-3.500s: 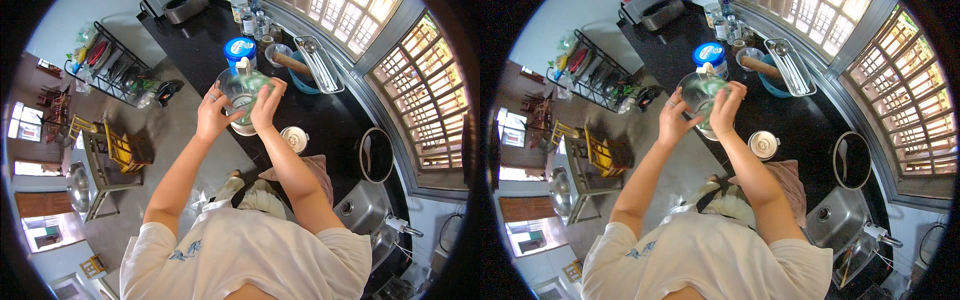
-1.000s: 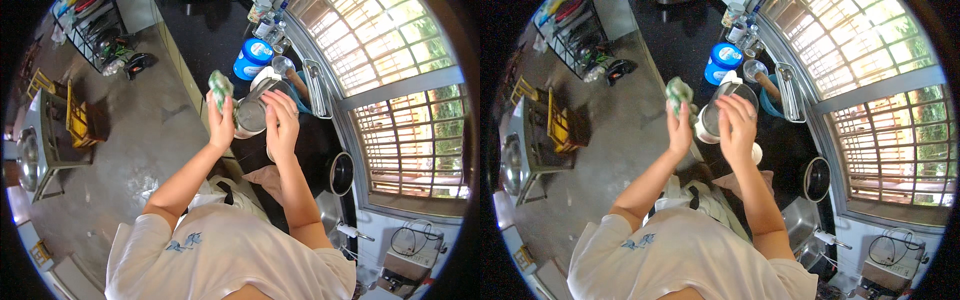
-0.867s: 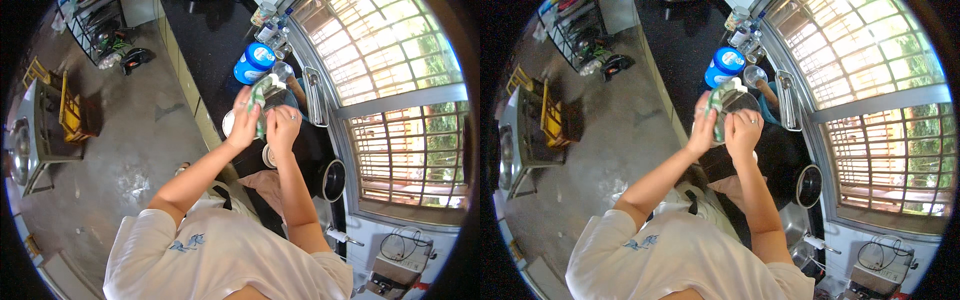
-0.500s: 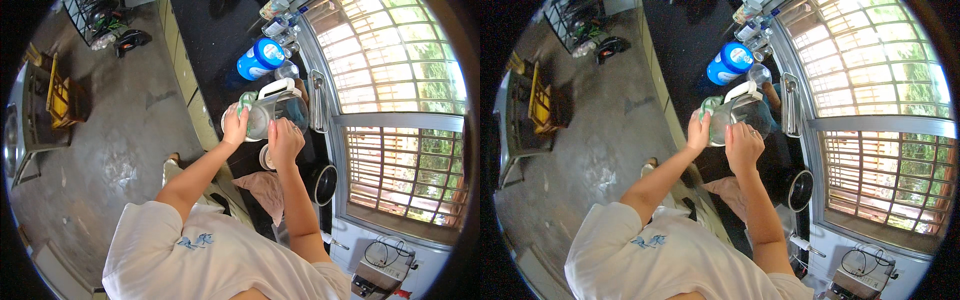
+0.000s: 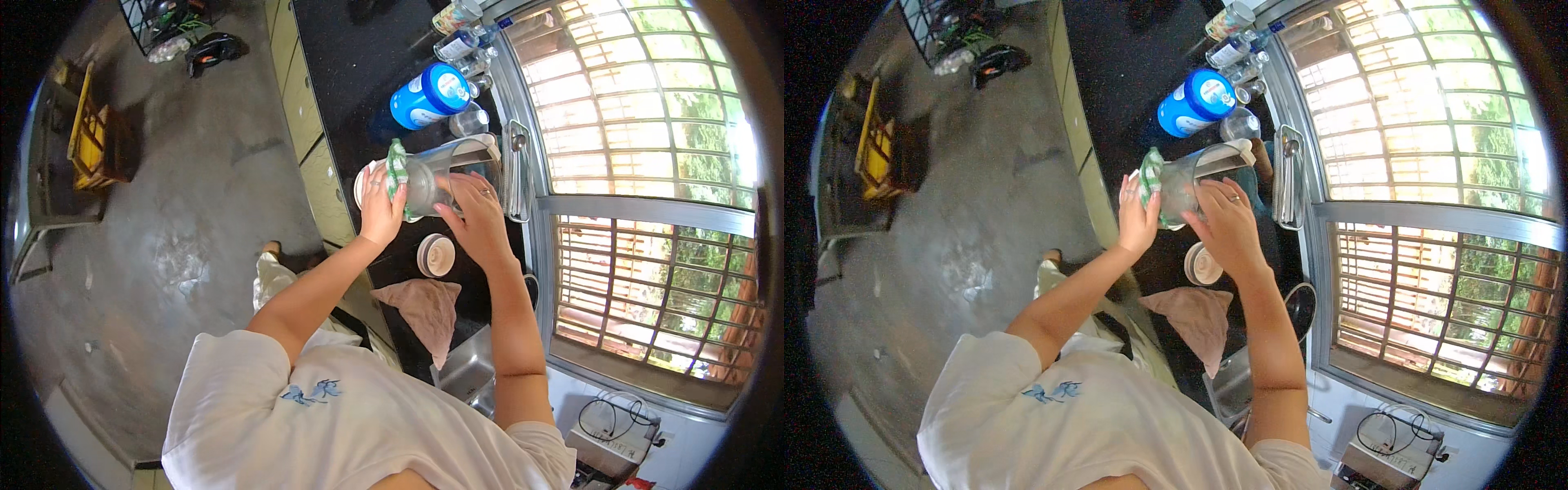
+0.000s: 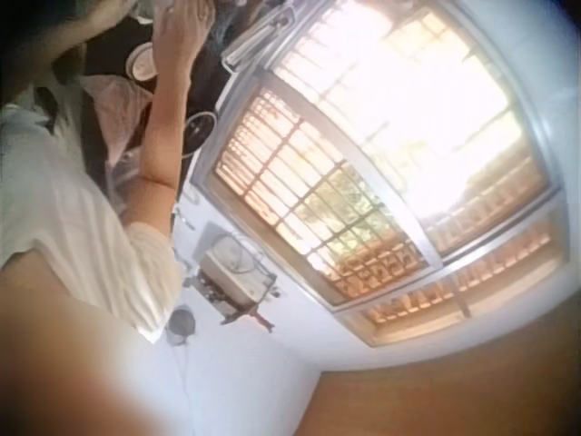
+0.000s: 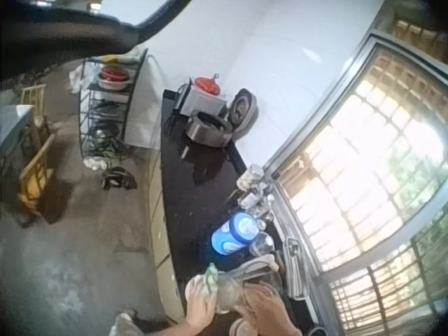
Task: The person washes a transparent electric kettle jug at the sink using a green cloth and running water, scrubbing the interior and exterior. They rinse the cloth, dry the jug, and place the lid back on. The person then picks up the power cord, walks to a table, and places the kettle down.
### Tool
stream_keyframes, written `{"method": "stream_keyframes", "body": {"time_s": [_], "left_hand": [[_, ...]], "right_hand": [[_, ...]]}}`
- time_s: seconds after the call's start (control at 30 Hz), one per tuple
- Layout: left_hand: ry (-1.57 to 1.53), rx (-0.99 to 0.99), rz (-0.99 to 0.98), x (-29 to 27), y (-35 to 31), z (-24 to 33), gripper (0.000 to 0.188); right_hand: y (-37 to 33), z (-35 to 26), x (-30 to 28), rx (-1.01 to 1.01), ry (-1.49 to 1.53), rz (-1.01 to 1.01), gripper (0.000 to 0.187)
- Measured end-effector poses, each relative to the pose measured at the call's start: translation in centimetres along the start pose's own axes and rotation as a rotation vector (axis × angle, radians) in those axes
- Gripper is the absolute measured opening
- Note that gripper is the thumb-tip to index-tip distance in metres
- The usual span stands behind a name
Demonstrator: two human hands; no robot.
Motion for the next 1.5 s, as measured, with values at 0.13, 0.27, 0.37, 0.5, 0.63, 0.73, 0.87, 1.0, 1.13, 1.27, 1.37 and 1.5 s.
{"method": "stream_keyframes", "body": {"time_s": [0.13,0.27,0.37,0.5,0.63,0.73,0.87,1.0,1.13,1.27,1.37,1.5], "left_hand": [[-0.279,-0.047,0.062,0.3,-1.6,4.2,0.042],[-0.241,0.135,0.017,0.7,-1.8,7.0,0.048],[0.028,0.121,-0.03,1.7,-3.2,3.0,0.057],[0.312,0.041,0.035,0.9,-3.5,2.7,0.042],[0.361,-0.28,-0.174,-2.2,-2.6,1.6,0.04],[-0.104,-0.701,-0.359,-4.2,-3.0,4.0,0.043],[-0.401,-0.862,-0.536,-4.1,-4.0,8.7,0.047],[0.056,-0.401,-0.682,-3.5,-3.3,8.9,0.045],[0.139,-0.081,-0.291,-2.3,-1.0,7.7,0.079],[0.123,0.061,-0.333,0.1,0.9,5.3,0.108],[0.13,0.009,-0.263,1.4,0.3,5.6,0.11],[0.336,0.119,-0.172,2.2,-0.3,6.3,0.104]], "right_hand": [[-1.6,1.2,1.2,-0.021,0.018,-0.013,0.018],[-2.0,0.6,2.0,0.001,-0.122,0.128,0.017],[-1.6,0.4,2.9,0.049,-0.161,0.191,0.017],[-1.0,-0.3,3.2,0.176,-0.169,0.31,0.018],[-1.7,-1.2,1.7,0.19,-0.061,0.627,0.03],[-6.1,-2.6,2.7,0.033,0.246,0.652,0.053],[-11.8,-3.8,7.1,0.188,0.739,0.453,0.066],[-14.3,1.4,10.5,0.42,0.955,0.81,0.042],[-11.8,5.7,8.7,0.721,1.408,1.097,0.032],[-7.5,4.8,9.0,0.562,1.056,0.98,0.047],[-7.8,5.0,13.1,0.608,0.917,0.998,0.042],[-10.4,4.0,15.8,0.77,0.627,0.829,0.038]]}}
Point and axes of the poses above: each hand's wrist, its own y-axis towards the middle knuckle, its own x-axis out of the palm, z = x × y, the point moved 3 cm from there along y, towards the middle knuckle, and after that the axes turned 3 degrees about z, right-handed, at the moved point
